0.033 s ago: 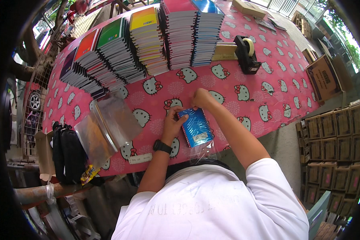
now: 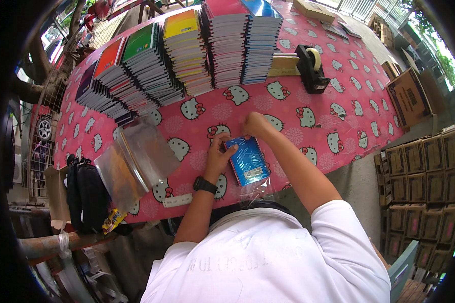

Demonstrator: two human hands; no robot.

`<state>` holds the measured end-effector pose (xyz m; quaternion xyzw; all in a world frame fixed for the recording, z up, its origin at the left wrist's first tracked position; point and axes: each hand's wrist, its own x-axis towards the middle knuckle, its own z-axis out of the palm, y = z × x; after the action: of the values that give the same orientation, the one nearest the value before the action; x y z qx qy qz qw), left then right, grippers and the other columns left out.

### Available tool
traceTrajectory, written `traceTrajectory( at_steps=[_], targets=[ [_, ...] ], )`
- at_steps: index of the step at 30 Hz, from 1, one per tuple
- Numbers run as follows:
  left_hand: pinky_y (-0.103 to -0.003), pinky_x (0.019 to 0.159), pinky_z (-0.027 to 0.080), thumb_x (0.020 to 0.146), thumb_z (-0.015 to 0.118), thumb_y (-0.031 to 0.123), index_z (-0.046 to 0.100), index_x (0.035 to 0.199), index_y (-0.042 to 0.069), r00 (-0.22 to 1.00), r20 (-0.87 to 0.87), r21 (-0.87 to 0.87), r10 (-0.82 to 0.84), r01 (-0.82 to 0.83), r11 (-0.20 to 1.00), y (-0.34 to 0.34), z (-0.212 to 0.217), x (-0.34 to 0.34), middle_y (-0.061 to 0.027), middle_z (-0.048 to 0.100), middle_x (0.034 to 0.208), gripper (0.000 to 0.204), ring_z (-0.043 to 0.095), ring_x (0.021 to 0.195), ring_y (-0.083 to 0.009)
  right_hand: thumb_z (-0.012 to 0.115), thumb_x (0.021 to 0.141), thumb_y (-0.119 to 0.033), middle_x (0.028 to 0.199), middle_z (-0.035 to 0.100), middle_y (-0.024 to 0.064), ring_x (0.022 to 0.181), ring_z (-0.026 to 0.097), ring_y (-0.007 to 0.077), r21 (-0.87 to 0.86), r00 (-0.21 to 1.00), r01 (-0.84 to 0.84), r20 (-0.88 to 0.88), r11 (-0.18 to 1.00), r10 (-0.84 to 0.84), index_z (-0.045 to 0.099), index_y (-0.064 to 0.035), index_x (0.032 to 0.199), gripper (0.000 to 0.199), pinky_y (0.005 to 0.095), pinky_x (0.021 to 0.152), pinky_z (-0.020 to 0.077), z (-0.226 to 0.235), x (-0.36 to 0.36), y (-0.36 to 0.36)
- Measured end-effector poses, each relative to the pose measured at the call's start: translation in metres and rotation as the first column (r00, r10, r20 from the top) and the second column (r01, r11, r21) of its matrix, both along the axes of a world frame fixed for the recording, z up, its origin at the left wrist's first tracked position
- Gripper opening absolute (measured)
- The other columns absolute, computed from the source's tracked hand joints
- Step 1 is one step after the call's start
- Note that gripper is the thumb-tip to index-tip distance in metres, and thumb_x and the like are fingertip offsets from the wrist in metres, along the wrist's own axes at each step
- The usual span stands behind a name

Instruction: The person picks up several colorful notebooks from a large stack, places them into a clear plastic sleeve, and secures the sleeve with tape from a dispenser.

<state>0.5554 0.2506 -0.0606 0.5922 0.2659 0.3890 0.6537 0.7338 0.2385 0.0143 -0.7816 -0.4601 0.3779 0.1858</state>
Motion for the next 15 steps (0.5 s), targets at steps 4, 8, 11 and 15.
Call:
traceTrajectory(
  at_steps=[4,8,11,15],
  targets=[
    [-0.029,0.087,0.038,0.08,0.065,0.021,0.06,0.108,0.002,0.968,-0.201,0.159,-0.152,0.185,0.97,0.017,0.003,-0.006,-0.0067,0.051,0.1,0.034,0.048,0.098,-0.0167,0.075,0.065,-0.027,0.076,0.063,0.0131,0.077,0.062,0.0303,0.1,0.95,-0.032,0.313,0.994,-0.001,0.06,-0.0005,0.082,0.035,0.0396,0.067,0.0478,0.001,-0.015,-0.022],
    [-0.031,0.09,0.035,0.08,0.063,0.031,0.061,0.107,0.001,0.856,-0.45,0.184,-0.257,0.37,0.911,0.04,0.005,-0.01,-0.0086,0.049,0.096,0.04,0.047,0.097,-0.021,0.077,0.065,-0.03,0.085,0.062,0.0144,0.084,0.061,0.0308,0.252,0.948,0.05,0.294,0.967,-0.125,0.056,-0.0021,0.095,0.046,0.0405,0.07,0.0474,-0.002,-0.019,-0.049],
    [-0.034,0.088,0.037,0.078,0.066,0.031,0.058,0.11,-0.001,0.793,-0.582,0.314,-0.179,0.422,0.851,0.046,0.011,-0.016,-0.0138,0.051,0.099,0.046,0.049,0.098,-0.0264,0.076,0.067,-0.029,0.089,0.062,0.0146,0.084,0.061,0.0288,0.356,0.991,0.096,0.05,0.929,-0.122,0.055,-0.0024,0.104,0.051,0.0394,0.071,0.0481,-0.009,-0.015,-0.079],
    [-0.035,0.087,0.042,0.078,0.063,0.028,0.044,0.126,0.002,0.847,-0.51,0.221,-0.147,0.295,0.93,0.003,0.021,-0.046,-0.0148,0.052,0.111,0.058,0.052,0.101,-0.0267,0.073,0.072,-0.021,0.092,0.061,0.012,0.082,0.061,0.0252,0.265,0.938,0.165,-0.339,0.95,-0.069,0.047,-0.0043,0.125,0.061,0.0359,0.072,0.0495,-0.041,-0.013,-0.13]
  ],
)
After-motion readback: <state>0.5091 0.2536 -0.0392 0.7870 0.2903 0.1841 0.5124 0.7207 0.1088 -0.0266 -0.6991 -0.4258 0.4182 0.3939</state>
